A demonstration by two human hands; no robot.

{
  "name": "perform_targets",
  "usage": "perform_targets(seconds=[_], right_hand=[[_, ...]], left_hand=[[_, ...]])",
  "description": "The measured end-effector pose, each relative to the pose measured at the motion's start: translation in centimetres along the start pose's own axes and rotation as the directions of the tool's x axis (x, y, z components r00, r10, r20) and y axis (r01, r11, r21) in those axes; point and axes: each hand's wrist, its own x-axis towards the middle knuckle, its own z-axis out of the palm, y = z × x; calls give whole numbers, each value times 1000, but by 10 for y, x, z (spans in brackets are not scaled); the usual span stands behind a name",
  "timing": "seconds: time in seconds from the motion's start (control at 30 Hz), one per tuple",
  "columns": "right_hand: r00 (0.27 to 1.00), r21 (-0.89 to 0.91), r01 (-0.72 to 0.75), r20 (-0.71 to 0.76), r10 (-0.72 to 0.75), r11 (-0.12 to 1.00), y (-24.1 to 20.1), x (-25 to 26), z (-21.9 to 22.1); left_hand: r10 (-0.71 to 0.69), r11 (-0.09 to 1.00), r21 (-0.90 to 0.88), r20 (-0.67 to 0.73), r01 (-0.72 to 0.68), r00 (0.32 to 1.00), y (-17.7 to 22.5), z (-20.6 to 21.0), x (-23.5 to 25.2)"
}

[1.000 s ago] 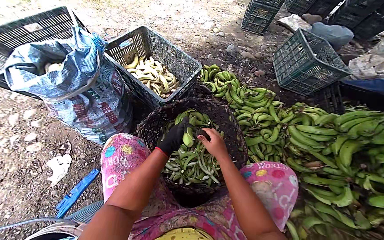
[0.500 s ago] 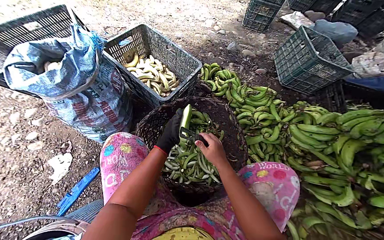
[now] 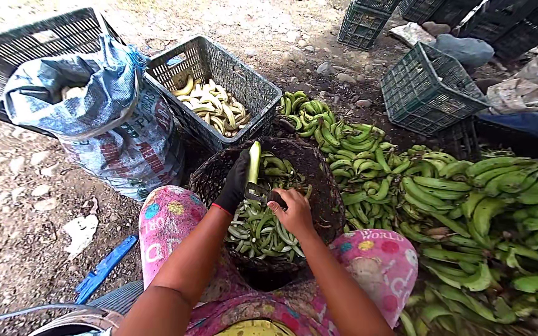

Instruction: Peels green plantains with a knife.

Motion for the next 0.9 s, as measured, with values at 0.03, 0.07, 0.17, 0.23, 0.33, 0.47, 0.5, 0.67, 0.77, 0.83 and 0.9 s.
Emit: perform_targets(seconds=[0.03, 0.07, 0.17, 0.23, 0.33, 0.47, 0.5, 0.67, 0.77, 0.83, 0.9], right_hand=[[1000, -5, 5, -5, -5, 1000, 0, 1, 2], [1000, -4, -2, -19, 2, 1000, 4, 6, 2], [988, 10, -100, -114, 101, 995, 23, 28, -13], [966, 50, -209, -148, 214, 977, 32, 37, -26], [950, 58, -261, -159, 267, 964, 30, 35, -32], [906, 146, -370, -160, 391, 917, 39, 38, -41], [896, 157, -389, -163, 412, 908, 43, 39, -45], [961, 68, -274, -16, 275, 959, 21, 24, -23], [995, 0, -96, 11, 96, 995, -7, 8, 2], [998, -31, -33, -46, 31, 999, -15, 5, 9], [994, -54, -19, -109, 13, 998, -8, 12, 9]], left_hand=[[-8, 1000, 12, -5, 8, 1000, 1, 3, -5], [-15, 998, 54, 6, 15, 1000, 0, 7, -12], [-101, 987, 142, 151, 79, 983, -1, 16, -22], [-167, 980, 147, 263, 132, 950, 0, 23, -23], [-189, 972, 196, 333, 128, 924, 9, 25, -24], [-248, 939, 328, 445, 101, 861, 16, 14, -17], [-230, 941, 326, 435, 85, 870, 14, 12, -17], [54, 964, 255, 88, -75, 995, -13, 4, -11], [259, 927, 332, -233, -173, 937, -22, 2, -1], [342, 878, 436, -284, -197, 896, -17, 1, -4], [376, 814, 532, -175, -234, 910, -13, 2, -10]])
